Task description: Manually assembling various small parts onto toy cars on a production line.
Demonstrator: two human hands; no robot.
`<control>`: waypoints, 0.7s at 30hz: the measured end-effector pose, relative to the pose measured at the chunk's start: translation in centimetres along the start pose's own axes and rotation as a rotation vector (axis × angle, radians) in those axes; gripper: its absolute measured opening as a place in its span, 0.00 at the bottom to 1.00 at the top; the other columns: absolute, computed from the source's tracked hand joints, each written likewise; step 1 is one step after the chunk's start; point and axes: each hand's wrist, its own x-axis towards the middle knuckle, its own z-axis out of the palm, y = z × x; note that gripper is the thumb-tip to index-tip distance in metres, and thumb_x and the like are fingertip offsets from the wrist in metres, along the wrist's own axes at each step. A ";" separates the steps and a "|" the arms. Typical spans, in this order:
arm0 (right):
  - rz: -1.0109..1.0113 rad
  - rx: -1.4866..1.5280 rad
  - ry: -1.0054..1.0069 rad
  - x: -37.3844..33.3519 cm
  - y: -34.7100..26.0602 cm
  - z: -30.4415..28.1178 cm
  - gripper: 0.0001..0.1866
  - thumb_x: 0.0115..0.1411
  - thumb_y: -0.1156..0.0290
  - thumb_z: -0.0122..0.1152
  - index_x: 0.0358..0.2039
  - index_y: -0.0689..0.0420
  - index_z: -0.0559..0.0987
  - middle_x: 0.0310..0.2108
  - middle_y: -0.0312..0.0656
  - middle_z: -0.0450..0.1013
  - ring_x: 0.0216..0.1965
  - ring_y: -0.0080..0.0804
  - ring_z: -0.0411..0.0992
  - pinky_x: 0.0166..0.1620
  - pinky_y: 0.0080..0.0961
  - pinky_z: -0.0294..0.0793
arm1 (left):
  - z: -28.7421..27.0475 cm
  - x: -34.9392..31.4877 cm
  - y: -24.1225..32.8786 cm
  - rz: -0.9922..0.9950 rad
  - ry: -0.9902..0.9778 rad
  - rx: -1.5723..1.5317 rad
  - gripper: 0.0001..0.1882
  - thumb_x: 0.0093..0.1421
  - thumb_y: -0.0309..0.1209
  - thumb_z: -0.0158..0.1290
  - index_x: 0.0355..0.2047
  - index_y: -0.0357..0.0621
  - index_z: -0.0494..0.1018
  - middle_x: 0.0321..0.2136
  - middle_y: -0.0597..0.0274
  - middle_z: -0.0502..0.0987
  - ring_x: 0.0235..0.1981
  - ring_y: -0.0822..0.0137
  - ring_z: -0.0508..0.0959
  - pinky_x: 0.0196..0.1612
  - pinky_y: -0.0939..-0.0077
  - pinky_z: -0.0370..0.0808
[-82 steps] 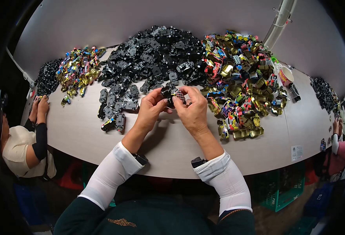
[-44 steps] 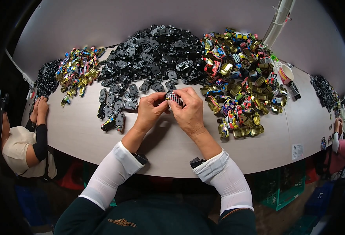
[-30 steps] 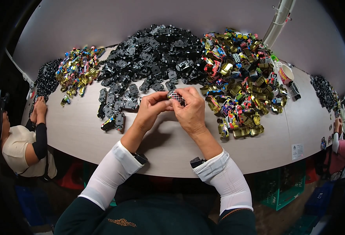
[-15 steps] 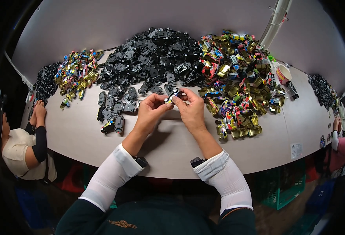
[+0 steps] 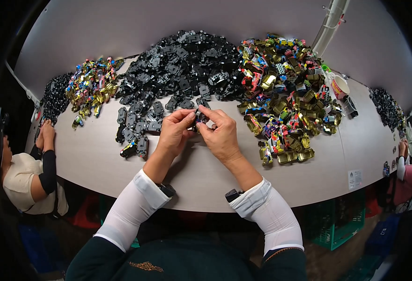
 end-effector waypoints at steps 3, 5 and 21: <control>-0.025 -0.015 0.023 0.1 0.6 0.1 0.24 0.49 0.82 0.62 0.50 0.56 0.77 0.35 0.36 0.74 0.31 0.14 0.68 0.25 0.11 0.65 | -0.1 0.0 -0.3 0.010 -0.020 0.047 0.07 0.60 0.27 0.54 0.38 0.41 0.75 0.31 0.68 0.76 0.33 0.77 0.75 0.32 0.78 0.78; -0.047 -0.035 0.005 0.1 0.6 0.1 0.25 0.49 0.83 0.62 0.50 0.56 0.76 0.34 0.36 0.73 0.31 0.14 0.68 0.26 0.11 0.66 | -0.4 0.1 -0.4 0.065 -0.032 0.110 0.06 0.60 0.27 0.54 0.38 0.41 0.76 0.31 0.68 0.76 0.33 0.77 0.75 0.31 0.81 0.77; 0.653 0.558 -0.126 1.3 1.1 -2.3 0.16 0.54 0.71 0.65 0.42 0.62 0.75 0.21 0.30 0.68 0.20 0.13 0.64 0.18 0.12 0.62 | -0.2 0.0 1.3 -0.143 -0.005 0.276 0.11 0.61 0.37 0.54 0.40 0.48 0.69 0.28 0.67 0.76 0.23 0.80 0.71 0.22 0.87 0.67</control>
